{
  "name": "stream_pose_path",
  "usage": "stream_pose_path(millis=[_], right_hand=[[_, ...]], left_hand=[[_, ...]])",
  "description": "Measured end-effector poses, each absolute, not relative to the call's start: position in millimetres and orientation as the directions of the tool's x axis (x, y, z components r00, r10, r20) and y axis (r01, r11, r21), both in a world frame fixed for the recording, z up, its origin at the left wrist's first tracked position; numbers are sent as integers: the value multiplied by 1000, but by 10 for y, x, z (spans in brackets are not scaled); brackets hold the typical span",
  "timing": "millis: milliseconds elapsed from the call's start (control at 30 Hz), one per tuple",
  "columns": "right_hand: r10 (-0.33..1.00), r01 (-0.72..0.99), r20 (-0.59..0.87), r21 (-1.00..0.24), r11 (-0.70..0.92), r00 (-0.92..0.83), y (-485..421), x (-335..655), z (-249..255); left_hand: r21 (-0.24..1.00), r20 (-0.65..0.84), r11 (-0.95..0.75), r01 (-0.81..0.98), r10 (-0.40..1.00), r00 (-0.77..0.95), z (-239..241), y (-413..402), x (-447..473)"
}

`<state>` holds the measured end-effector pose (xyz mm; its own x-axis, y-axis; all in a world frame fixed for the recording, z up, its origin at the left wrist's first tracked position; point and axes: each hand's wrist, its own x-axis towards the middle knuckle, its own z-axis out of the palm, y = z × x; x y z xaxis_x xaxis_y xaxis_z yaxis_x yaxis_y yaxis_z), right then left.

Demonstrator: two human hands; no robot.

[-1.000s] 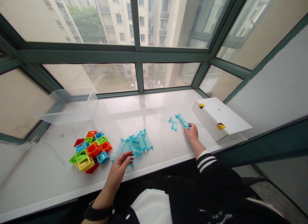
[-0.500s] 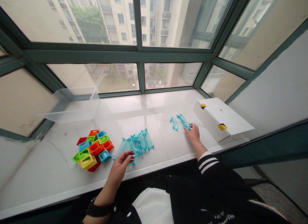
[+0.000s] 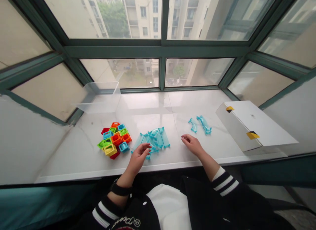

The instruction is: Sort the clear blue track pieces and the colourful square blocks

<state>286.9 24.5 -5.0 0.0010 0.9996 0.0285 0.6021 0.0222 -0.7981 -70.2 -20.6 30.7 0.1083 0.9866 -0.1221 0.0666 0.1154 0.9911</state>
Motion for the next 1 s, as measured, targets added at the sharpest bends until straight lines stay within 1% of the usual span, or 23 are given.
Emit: stream_pose_path(millis=[100,200,267,367,433,500,633,800,900,1000], right_hand=[[989,666,-38,-743,66,-140,263,2471,-61],[976,785,-115,-614,76,-184,296,2172,-49],[972,842,-152,-535,71,-178,309,2051,-34],[969,867,-162,-492,84,-186,305,1981,-22],[970,865,-154,-494,90,-189,294,1989,-26],[972,859,-147,-506,85,-183,286,2022,-39],[970,814,-159,-578,61,-186,299,2125,-76],[948,707,-207,-706,27,-243,351,2267,-105],[943,686,-206,-726,32,-261,370,2341,-100],[938,676,-204,-735,43,-281,372,2403,-82]], left_hand=[[984,-42,4,176,975,216,339,-215,-593],[942,60,-151,299,954,294,405,-201,-467],[879,146,-278,387,930,336,435,-167,-401],[704,257,-470,532,867,427,412,-89,-345],[579,272,-546,605,829,488,347,-37,-330],[487,238,-569,663,816,526,268,2,-322],[375,131,-553,744,826,548,184,35,-308],[278,96,-539,795,839,535,213,55,-298],[255,104,-542,801,839,534,195,78,-292],[264,125,-545,796,837,532,161,96,-289]])
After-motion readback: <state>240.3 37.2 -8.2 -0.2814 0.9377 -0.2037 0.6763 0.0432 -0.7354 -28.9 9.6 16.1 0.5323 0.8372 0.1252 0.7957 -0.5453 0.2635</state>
